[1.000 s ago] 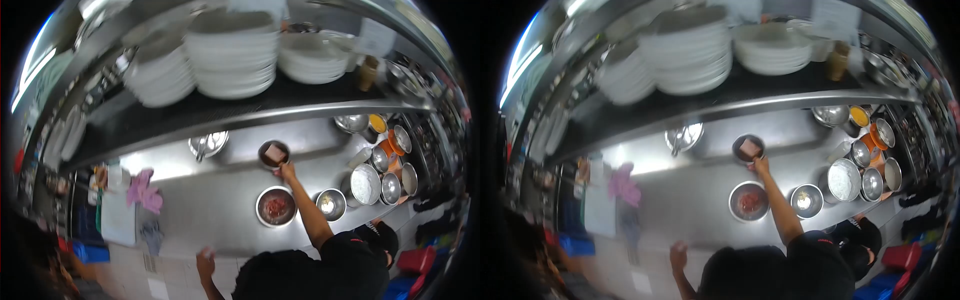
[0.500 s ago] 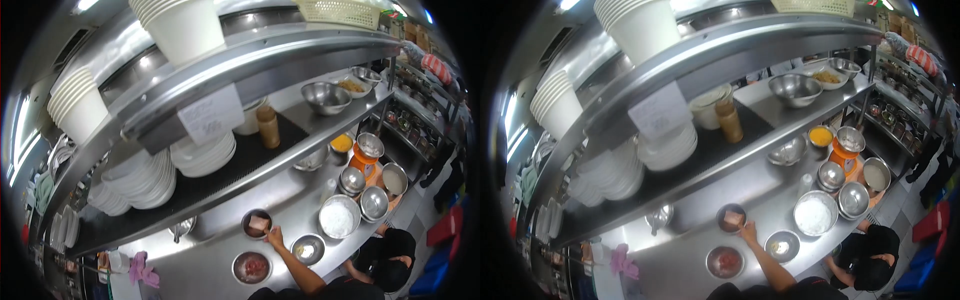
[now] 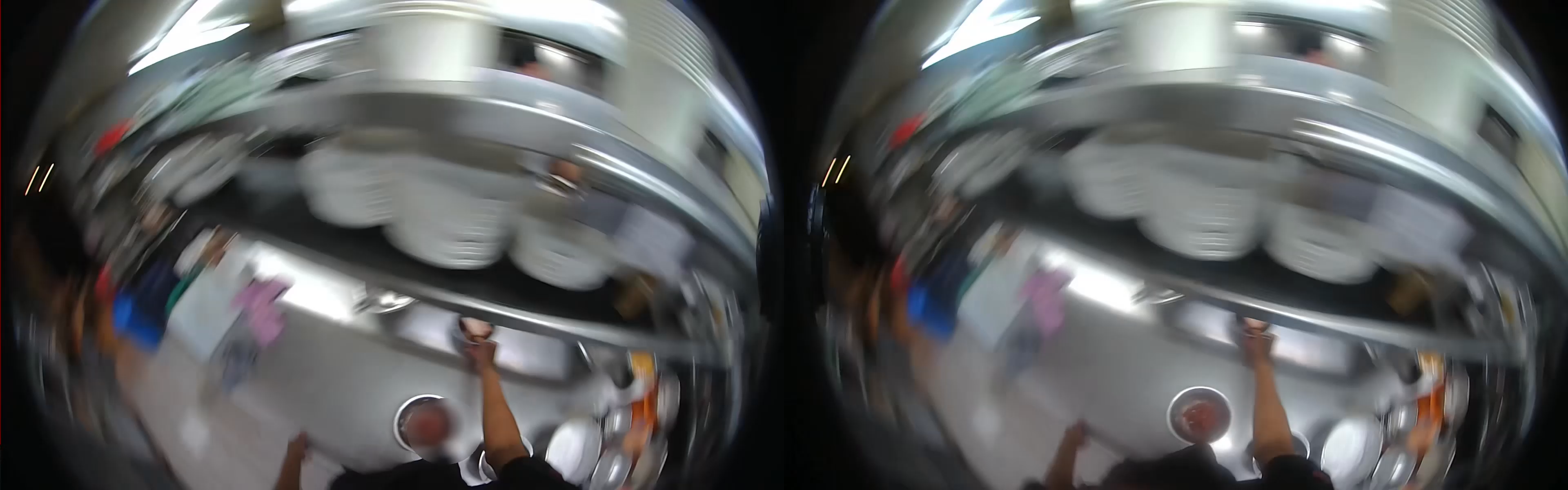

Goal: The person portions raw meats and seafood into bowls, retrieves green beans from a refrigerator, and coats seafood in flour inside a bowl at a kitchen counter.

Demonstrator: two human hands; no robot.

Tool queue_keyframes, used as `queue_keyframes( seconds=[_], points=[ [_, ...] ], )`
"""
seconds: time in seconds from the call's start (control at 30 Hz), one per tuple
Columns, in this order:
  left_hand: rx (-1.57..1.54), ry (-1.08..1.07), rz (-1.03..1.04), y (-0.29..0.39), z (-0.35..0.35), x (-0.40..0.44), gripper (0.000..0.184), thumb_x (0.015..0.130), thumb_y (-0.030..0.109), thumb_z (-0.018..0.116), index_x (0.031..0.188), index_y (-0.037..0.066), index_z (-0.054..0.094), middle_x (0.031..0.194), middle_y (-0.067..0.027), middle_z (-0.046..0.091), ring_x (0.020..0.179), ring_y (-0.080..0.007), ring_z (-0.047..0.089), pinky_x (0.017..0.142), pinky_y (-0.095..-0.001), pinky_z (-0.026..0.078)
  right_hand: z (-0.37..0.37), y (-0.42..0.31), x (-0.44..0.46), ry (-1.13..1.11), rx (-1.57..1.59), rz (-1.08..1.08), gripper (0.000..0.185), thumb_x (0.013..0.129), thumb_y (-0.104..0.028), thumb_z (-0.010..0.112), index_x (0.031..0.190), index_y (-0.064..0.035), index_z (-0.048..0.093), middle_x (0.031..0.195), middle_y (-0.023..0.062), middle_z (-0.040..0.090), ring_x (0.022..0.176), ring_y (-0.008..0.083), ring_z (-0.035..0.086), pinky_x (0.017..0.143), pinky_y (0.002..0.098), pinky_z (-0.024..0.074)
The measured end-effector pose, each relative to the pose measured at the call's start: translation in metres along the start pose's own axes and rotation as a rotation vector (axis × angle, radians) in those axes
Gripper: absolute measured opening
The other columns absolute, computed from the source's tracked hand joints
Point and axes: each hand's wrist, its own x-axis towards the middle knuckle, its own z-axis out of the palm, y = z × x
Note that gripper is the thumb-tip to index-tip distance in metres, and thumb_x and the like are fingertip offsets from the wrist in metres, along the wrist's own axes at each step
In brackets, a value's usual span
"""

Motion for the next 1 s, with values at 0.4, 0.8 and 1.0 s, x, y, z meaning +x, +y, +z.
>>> queue_keyframes(
  seconds=[0.4, 0.8, 1.0],
  points=[
    [-0.019, -0.102, 0.149, 0.036, 0.021, -0.083, 0.062, 0.089, 0.045, 0.060, 0.116, -0.010, 0.048, 0.095, -0.0208, 0.059, 0.079, -0.0284, 0.060, 0.063, -0.0439, 0.052, 0.068, -0.097, -0.006, -0.384, 0.431, 0.452, 0.040, 0.088, -0.034, 0.056, 0.124, -0.0167, 0.052, 0.123, 0.0062, 0.055, 0.101, 0.0297, 0.059, 0.078, 0.0439, 0.0424],
    [-0.145, -0.008, 0.493, 0.021, -0.440, 0.001, 0.062, 0.086, 0.043, 0.063, 0.134, 0.009, 0.044, 0.107, -0.0074, 0.063, 0.074, -0.0163, 0.060, 0.064, -0.0316, 0.049, 0.361, -0.547, -0.316, -1.055, 0.628, -0.044, 0.027, 0.087, -0.018, 0.063, 0.109, -0.0031, 0.057, 0.087, 0.0034, 0.061, 0.066, 0.0103, 0.059, 0.054, 0.0207, 0.0433],
    [-0.431, 0.636, 0.479, 0.072, -0.711, -0.063, 0.062, 0.085, 0.042, 0.065, 0.134, 0.012, 0.044, 0.099, -0.0037, 0.063, 0.076, -0.0119, 0.058, 0.059, -0.0277, 0.045, 0.513, -0.653, -0.386, -1.294, 0.594, -0.186, 0.021, 0.088, -0.013, 0.062, 0.105, -0.0007, 0.058, 0.086, 0.0053, 0.061, 0.066, 0.0110, 0.060, 0.055, 0.0219, 0.0463]
  ],
)
